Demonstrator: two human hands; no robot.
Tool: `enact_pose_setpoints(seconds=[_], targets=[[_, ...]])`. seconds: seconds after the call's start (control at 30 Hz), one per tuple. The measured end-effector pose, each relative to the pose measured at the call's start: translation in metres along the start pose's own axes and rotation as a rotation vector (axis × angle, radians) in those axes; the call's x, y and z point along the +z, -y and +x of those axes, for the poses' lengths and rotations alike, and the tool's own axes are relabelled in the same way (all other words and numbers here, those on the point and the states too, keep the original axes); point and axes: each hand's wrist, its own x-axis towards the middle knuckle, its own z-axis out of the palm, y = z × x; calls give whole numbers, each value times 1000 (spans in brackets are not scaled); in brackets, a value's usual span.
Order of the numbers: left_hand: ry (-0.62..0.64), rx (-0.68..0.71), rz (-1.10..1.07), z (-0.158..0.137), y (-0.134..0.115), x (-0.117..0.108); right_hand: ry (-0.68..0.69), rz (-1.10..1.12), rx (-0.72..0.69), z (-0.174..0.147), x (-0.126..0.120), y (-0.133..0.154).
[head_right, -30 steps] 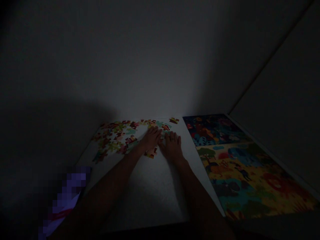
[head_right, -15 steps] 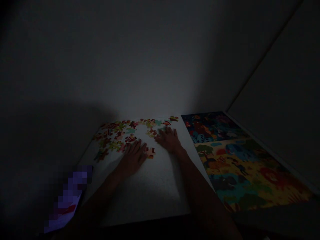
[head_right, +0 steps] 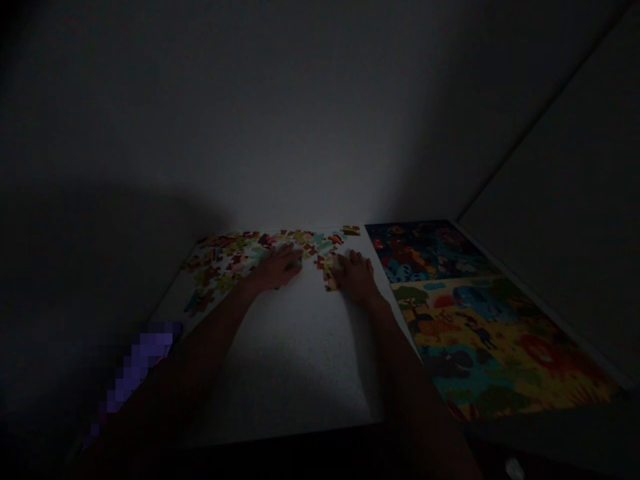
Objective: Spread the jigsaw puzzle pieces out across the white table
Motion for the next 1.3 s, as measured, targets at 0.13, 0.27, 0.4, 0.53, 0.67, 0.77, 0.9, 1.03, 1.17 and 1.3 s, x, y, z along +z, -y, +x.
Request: enact_pose_setpoints(seconds=[0.13,0.27,0.4,0.53,0.67,0.77,0.9,1.03,1.17,1.3], targets=[[-57,-226,42,-20,-2,6,-122,-27,86,6,1,11],[-101,-316,91,-61,-42,25,-74,59,-11,0,5,25],[-168,-136,115,-82,-77,39,11,60,-362,-11,11,33],[-150,-73,92,-59,-72,35,-28,54,-250,-12,9,29],[-109,-78,78,-15,-45,28,-101,46,54,-6,1,21],[-68,-63,62,16,-31,26,-107,72,61,-4,-2,19],[-102,-123,46,36,-19,23,-78,87,-193,-4,0,20],[-191,-256,49,24,-6,17,-137,161,-234,-9,-6,30],[-253,-300,46,-13,-3,13,4,322,-577,-23,-16,55],[-276,-231,21,-60,-14,16,52,399,-701,-41,-9,69]])
